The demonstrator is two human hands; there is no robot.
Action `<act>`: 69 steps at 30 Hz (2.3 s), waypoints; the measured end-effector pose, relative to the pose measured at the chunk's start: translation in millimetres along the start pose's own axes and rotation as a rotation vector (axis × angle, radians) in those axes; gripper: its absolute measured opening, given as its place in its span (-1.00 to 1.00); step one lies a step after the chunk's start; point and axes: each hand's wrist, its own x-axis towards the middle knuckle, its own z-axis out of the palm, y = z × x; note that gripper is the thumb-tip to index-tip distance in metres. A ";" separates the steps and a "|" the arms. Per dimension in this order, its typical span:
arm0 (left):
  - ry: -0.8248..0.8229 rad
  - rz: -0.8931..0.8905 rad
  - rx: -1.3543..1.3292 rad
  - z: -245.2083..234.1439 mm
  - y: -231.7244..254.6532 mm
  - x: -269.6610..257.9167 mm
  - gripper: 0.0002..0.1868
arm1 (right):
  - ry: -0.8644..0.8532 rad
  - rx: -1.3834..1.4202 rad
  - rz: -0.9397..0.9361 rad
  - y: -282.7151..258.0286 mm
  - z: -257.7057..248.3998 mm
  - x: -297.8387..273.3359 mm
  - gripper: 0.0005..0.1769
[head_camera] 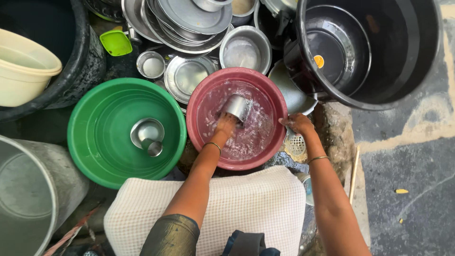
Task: The person washes several metal bowls, plates, and a green plastic cup with a sponge in a basin of soapy water and rinses them in another basin.
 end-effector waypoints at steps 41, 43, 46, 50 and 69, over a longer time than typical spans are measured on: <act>0.587 -0.354 -0.345 3.7 -29.0 13.6 -0.87 | -0.060 -0.111 0.022 2.4 -3.3 9.2 -0.13; 0.593 -0.392 -0.360 -9.2 -51.6 23.0 -0.85 | -0.039 -0.105 -0.013 5.0 -3.1 13.7 -0.15; 0.421 -0.726 -1.318 -28.5 -71.9 30.9 -0.70 | -0.031 -0.140 -0.065 10.8 -3.7 21.0 -0.14; 0.250 -0.916 -1.951 -49.9 -75.5 38.6 -0.90 | -0.041 -0.175 -0.031 5.5 -3.7 25.1 -0.15; 0.157 -0.752 -0.211 -176.6 -279.9 -179.2 -0.67 | -0.101 -0.244 0.008 6.3 -11.6 39.3 -0.19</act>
